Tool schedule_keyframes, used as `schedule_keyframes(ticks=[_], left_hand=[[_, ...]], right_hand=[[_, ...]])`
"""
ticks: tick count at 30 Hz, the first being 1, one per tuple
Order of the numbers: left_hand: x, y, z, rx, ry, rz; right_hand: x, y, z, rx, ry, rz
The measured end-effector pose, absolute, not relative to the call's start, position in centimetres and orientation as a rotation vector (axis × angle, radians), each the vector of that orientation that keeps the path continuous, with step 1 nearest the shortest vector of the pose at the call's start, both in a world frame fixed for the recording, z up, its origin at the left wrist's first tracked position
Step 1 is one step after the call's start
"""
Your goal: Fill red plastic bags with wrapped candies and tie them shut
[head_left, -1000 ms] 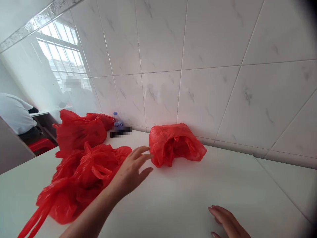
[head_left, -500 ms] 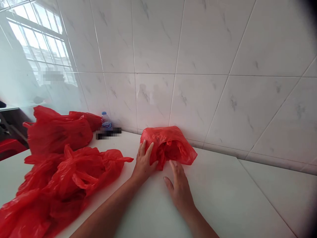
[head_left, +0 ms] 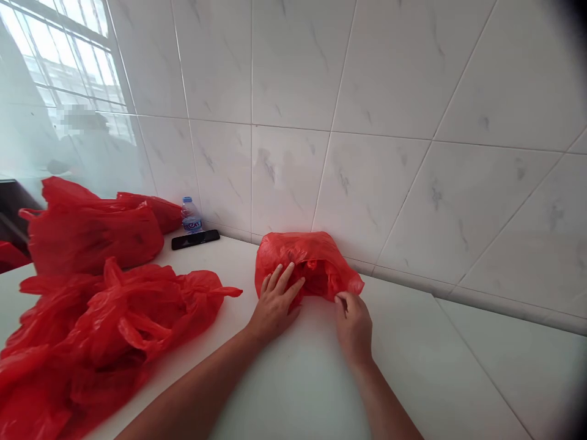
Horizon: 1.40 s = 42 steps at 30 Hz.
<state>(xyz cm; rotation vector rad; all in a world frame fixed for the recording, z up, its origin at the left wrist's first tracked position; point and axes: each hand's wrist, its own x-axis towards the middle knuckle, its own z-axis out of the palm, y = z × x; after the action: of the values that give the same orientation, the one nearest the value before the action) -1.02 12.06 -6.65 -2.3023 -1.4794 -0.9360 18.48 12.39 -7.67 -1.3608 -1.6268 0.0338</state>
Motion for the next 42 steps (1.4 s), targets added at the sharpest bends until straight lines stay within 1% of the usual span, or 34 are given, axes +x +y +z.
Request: schedule_keyframes(ticks=[5, 10, 14, 19, 23, 26, 30, 31, 33, 38, 42], left_hand=[[-0.9, 12.0, -7.0, -2.346, -1.495, -0.898], [-0.4, 11.8, -7.3, -2.367, -1.492, -0.894], [-0.2, 12.0, -7.6, -2.369, -1.485, -0.911], [-0.2, 12.1, -7.9, -2.35, -1.495, -0.938], [-0.3, 12.1, -7.9, -2.355, -1.497, -0.948], [-0.4, 12.3, -8.1, -2.348, -1.514, -0.963], [-0.8, 12.6, -8.3, -2.356, -1.521, -0.995], [-0.9, 12.6, -8.3, -2.367, -1.516, -1.007], [-1.2, 12.4, -8.1, -2.391, -1.503, -1.051], [-1.0, 10.2, -6.5, -2.481, -1.412, -1.269], [0.8, 7.3, -5.7, -2.747, -1.235, -1.399]], right_hand=[[17.7, 11.7, -7.2, -1.377, -1.551, 0.13], [17.0, 12.9, -7.9, -1.368, -1.628, 0.25], [16.9, 12.8, -8.1, -1.341, -1.624, 0.19], [16.4, 12.5, -9.2, -1.246, -1.809, 0.131], [16.1, 12.0, -9.5, -1.232, -1.855, 0.073], [15.4, 9.4, -8.5, -1.172, -1.908, 0.033], [14.6, 3.7, -7.8, -0.966, -1.972, -0.04], [14.7, 2.4, -7.8, -0.93, -1.971, -0.007], [15.3, 0.3, -7.9, -0.969, -1.892, 0.165], [19.0, -1.2, -6.4, -1.308, -1.322, 0.807], [21.4, -1.6, -4.8, -1.133, -0.978, 1.283]])
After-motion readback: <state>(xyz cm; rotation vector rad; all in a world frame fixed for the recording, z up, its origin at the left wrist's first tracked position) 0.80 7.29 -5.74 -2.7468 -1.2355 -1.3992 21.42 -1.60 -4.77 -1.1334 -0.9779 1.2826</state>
